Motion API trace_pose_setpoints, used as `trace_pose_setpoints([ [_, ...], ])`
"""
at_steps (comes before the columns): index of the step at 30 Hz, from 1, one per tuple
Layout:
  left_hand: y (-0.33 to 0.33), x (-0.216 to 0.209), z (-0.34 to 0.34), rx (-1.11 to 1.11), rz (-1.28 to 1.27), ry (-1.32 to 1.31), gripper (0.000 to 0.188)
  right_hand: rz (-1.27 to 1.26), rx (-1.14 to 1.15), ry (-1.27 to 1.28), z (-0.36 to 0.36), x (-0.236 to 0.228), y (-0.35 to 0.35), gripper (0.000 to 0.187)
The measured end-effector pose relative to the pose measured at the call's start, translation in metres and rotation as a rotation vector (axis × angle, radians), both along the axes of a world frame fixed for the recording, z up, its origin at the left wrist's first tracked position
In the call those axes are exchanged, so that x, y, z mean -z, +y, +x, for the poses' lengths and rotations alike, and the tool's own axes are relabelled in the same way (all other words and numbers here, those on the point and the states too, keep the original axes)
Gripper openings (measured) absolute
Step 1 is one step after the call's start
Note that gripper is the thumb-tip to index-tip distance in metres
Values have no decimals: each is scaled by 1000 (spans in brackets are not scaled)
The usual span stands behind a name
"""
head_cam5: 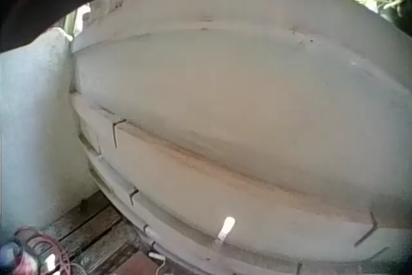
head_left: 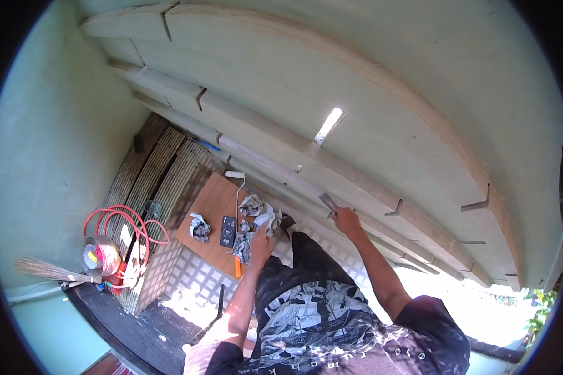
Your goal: Painting a slatted wall using a small roller and a brush.
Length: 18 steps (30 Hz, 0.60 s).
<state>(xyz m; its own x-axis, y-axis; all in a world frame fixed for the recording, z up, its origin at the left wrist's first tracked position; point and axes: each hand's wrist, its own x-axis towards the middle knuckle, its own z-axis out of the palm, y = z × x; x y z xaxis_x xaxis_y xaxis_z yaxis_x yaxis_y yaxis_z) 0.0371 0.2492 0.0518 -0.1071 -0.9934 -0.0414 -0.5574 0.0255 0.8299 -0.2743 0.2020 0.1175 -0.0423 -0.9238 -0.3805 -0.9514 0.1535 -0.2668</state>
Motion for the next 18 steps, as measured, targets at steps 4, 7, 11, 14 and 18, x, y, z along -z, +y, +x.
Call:
trace_pose_setpoints([
  [4,7,-12,3,-53,-82,26,53,97,32,131,-58,6,45,47],
  [7,3,-8,11,-35,-30,5,54,145,74,83,-75,-7,66,43],
  [11,-18,-14,0,35,-49,-22,67,9,118,32,-70,-10,92,43],
  [14,-56,-6,-23,95,-232,-246,78,49,19,-42,-65,5,92,43],
  [18,-100,-21,-62,112,-234,-237,85,25,172,-204,-56,-8,117,39],
])
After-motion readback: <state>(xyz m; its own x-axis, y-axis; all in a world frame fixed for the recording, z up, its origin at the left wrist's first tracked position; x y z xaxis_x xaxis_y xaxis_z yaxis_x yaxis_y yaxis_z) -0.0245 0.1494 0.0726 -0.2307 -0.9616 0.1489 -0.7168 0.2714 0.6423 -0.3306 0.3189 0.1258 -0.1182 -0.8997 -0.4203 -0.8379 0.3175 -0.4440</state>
